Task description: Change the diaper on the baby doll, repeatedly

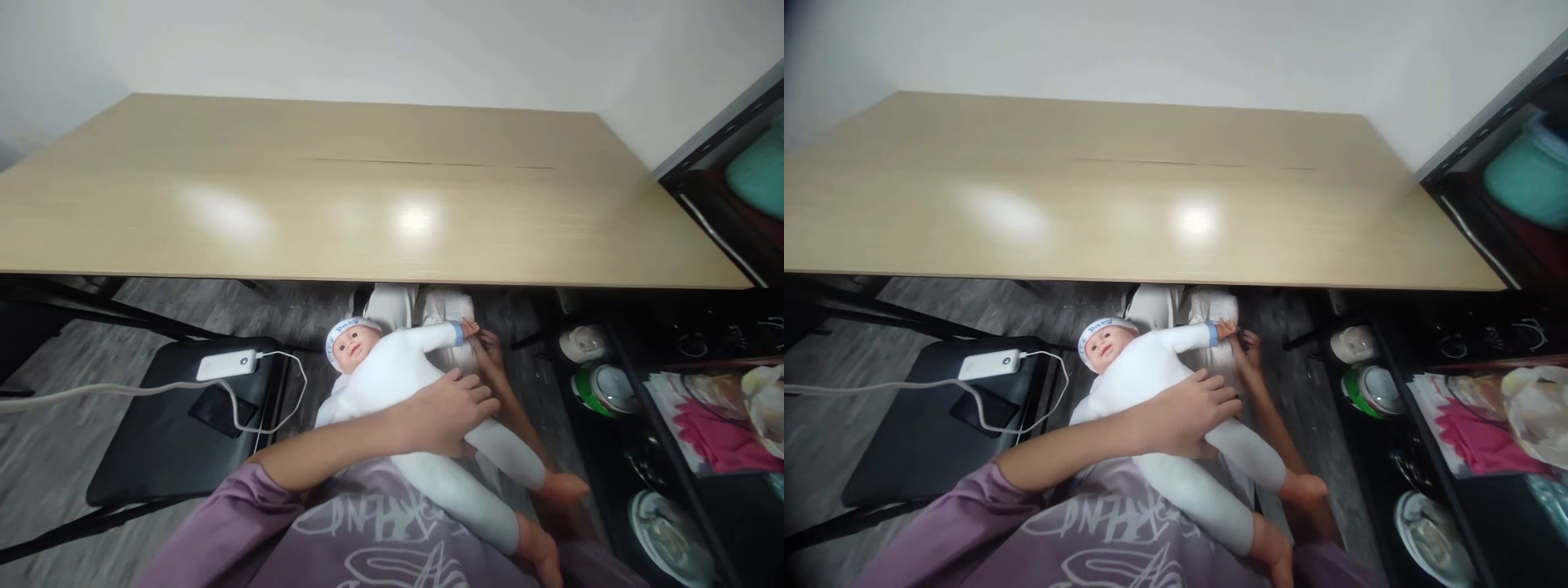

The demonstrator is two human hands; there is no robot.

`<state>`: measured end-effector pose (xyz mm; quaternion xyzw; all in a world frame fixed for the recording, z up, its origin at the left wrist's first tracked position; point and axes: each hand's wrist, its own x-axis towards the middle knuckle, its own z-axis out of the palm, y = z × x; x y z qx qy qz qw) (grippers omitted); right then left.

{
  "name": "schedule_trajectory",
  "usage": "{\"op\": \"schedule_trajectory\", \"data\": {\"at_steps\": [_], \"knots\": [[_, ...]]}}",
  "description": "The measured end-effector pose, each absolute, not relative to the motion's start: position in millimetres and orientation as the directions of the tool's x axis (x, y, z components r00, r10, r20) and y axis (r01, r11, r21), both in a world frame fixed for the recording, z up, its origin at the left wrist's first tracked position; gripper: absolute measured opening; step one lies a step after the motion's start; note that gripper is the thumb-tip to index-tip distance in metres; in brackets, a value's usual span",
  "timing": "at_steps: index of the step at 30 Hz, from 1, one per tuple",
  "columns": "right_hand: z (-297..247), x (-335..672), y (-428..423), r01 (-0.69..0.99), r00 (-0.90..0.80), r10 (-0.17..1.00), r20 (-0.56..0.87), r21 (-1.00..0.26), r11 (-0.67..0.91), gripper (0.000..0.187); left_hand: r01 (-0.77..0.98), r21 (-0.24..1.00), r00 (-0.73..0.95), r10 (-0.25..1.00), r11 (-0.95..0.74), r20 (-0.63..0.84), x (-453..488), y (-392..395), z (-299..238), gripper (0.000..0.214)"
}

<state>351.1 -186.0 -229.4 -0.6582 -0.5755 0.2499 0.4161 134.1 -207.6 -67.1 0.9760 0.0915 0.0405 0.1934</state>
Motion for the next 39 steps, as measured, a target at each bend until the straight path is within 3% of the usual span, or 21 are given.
{"op": "schedule_trajectory", "data": {"at_steps": [2,4,7,10,13,16,18,19,21,24,27,29,32,36,39], "knots": [[-222,362,-197,0.535,0.356,0.912,0.205,-0.844,-0.019,0.055,0.136,0.370,0.983,0.173,-0.919,0.069,131,-209,-68,0.057],[-199,372,-208,0.550,0.348,0.892,0.289,-0.833,0.056,0.051,0.091,0.372,0.987,0.132,-0.924,0.088,128,-210,-68,0.050],[-152,371,-212,0.617,-0.050,0.916,0.398,-0.709,0.341,0.039,0.044,0.377,0.990,0.090,-0.925,0.104,126,-209,-69,0.041],[-116,344,-189,0.605,-0.420,0.851,0.315,-0.601,0.522,0.056,0.032,0.353,0.986,0.087,-0.935,0.140,125,-208,-67,0.047],[-102,310,-157,0.647,-0.578,0.805,0.130,-0.529,0.550,0.042,0.034,0.352,0.965,0.122,-0.935,0.232,110,-216,-67,0.055],[-95,288,-142,0.678,-0.617,0.783,0.081,-0.451,0.581,0.023,0.123,0.432,0.833,0.329,-0.894,0.444,67,-243,-80,0.046],[-88,282,-147,0.664,-0.627,0.769,0.122,-0.432,0.610,0.022,0.287,0.527,0.578,0.583,-0.800,0.571,26,-269,-100,0.030],[-84,282,-153,0.656,-0.619,0.771,0.151,-0.440,0.613,0.023,0.419,0.582,0.408,0.717,-0.697,0.565,6,-282,-112,0.027],[-79,284,-166,0.636,-0.581,0.786,0.211,-0.485,0.600,0.029,0.631,0.661,0.172,0.905,-0.405,0.390,-26,-302,-136,0.034],[-75,289,-185,0.603,-0.490,0.821,0.293,-0.566,0.562,0.038,0.695,0.713,0.030,0.994,-0.096,0.105,-46,-311,-154,0.067],[-66,298,-198,0.604,-0.417,0.841,0.345,-0.586,0.540,0.041,0.643,0.765,0.082,0.989,0.044,-0.127,-40,-300,-145,0.069],[-52,306,-206,0.630,-0.374,0.853,0.362,-0.576,0.521,0.041,0.598,0.799,0.132,0.976,0.062,-0.175,-35,-288,-130,0.060],[-23,323,-216,0.717,-0.289,0.900,0.327,-0.549,0.430,0.039,0.563,0.822,0.232,0.971,-0.081,-0.063,-34,-264,-100,0.058],[0,344,-207,0.848,-0.170,0.941,0.294,-0.442,0.291,0.037,0.602,0.732,0.351,0.929,-0.319,0.117,-35,-209,-62,0.058],[-4,358,-176,0.899,-0.099,0.957,0.274,-0.388,0.204,0.031,0.618,0.689,0.405,0.905,-0.378,0.132,-27,-151,-41,0.063]]}}
